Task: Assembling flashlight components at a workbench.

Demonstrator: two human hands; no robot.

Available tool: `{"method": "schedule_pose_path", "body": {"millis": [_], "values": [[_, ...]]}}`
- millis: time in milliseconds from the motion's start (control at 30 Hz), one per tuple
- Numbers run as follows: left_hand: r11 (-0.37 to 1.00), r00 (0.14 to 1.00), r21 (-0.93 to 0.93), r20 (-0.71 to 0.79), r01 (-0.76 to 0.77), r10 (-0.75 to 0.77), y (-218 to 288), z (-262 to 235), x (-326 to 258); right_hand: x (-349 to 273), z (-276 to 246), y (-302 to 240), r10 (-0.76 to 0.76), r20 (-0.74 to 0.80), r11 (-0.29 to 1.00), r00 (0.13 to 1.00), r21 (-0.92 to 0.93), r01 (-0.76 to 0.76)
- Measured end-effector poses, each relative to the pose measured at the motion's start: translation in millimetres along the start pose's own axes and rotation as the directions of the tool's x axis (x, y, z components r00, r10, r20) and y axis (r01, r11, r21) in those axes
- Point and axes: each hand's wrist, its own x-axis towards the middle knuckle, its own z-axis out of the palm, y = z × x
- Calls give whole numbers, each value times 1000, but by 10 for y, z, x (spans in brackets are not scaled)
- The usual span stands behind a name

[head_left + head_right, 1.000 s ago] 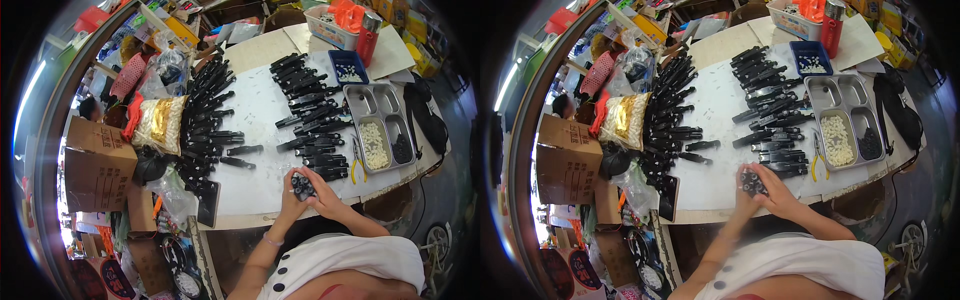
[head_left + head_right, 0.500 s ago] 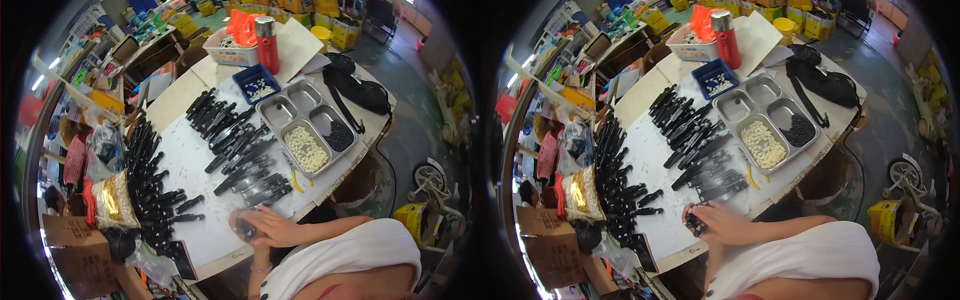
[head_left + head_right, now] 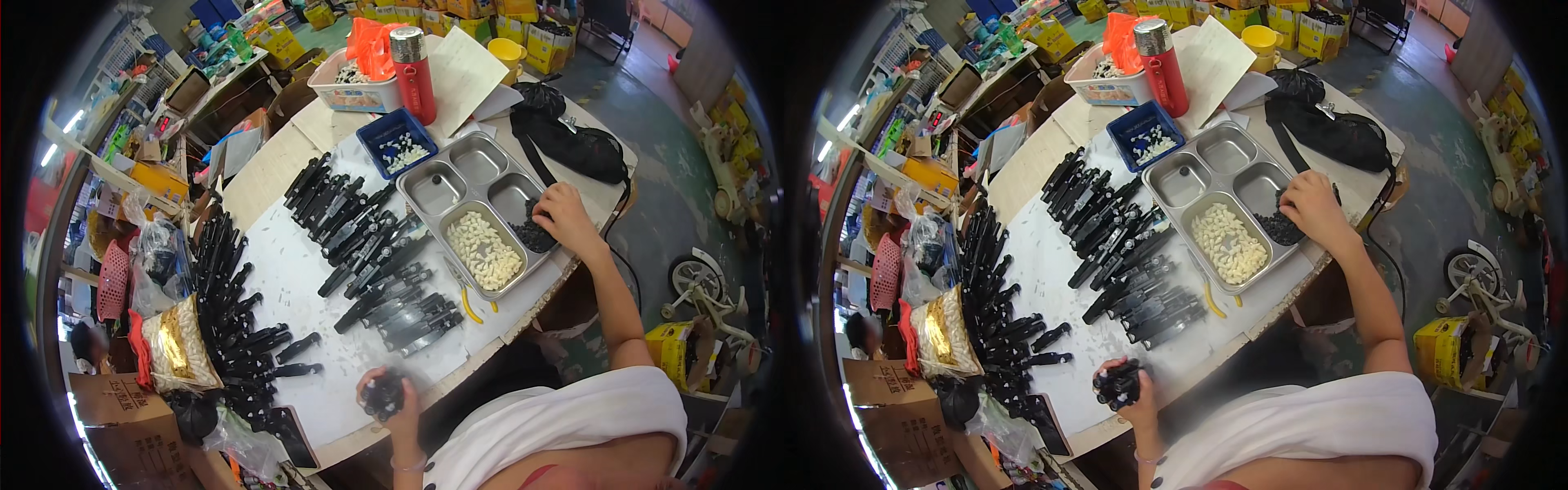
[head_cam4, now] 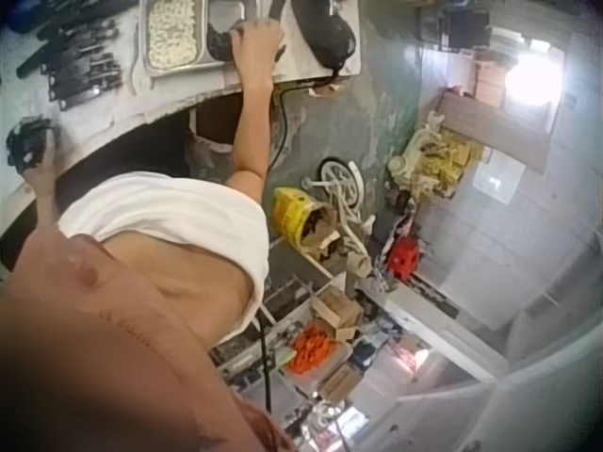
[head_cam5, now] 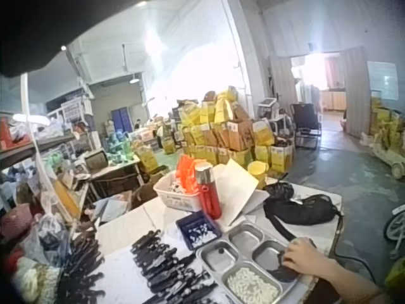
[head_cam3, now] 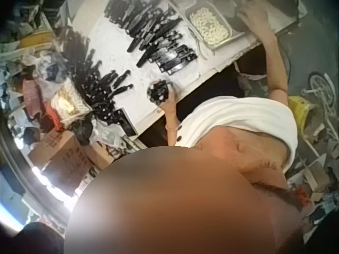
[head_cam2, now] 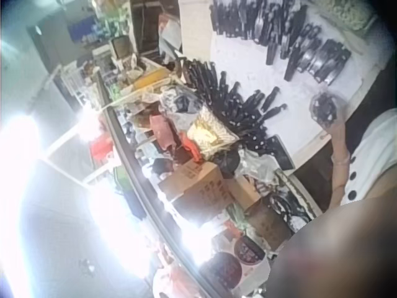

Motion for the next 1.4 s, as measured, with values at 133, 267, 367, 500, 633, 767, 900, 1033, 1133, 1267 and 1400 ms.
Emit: {"method": "schedule_pose_path", "body": {"millis": [133,267,367,500,633,767,900,1033,1133,1267,1400], "values": [[976,975,-217,215,-10,58,130,224,-152,7,82,48,-116,131,993,985,0,117],[978,945,-163,278,-131,173,101,446,-192,87,131,29,-178,168,983,970,-11,182],[967,945,-196,250,-164,211,4,539,-209,170,214,6,-239,164,971,957,7,241],[958,940,-200,232,-205,249,-9,578,-191,276,289,77,-280,249,959,927,18,284],[957,939,-178,220,-228,265,-26,583,-177,339,327,148,-324,306,946,895,99,309],[964,944,-169,227,-204,240,-36,586,-153,402,261,112,-330,373,944,867,140,299],[962,944,-181,223,-207,245,-34,602,-150,407,266,158,-345,394,938,852,168,302],[968,945,-146,228,-204,234,-14,584,-165,424,242,154,-338,391,941,856,133,311],[965,945,-160,222,-206,239,-9,572,-177,433,260,143,-324,382,941,865,39,335],[962,944,-132,203,-239,262,-49,584,-160,466,323,130,-360,393,930,846,79,358],[962,929,-78,249,-264,275,-53,588,-124,370,282,94,-268,223,955,937,-66,289]]}}
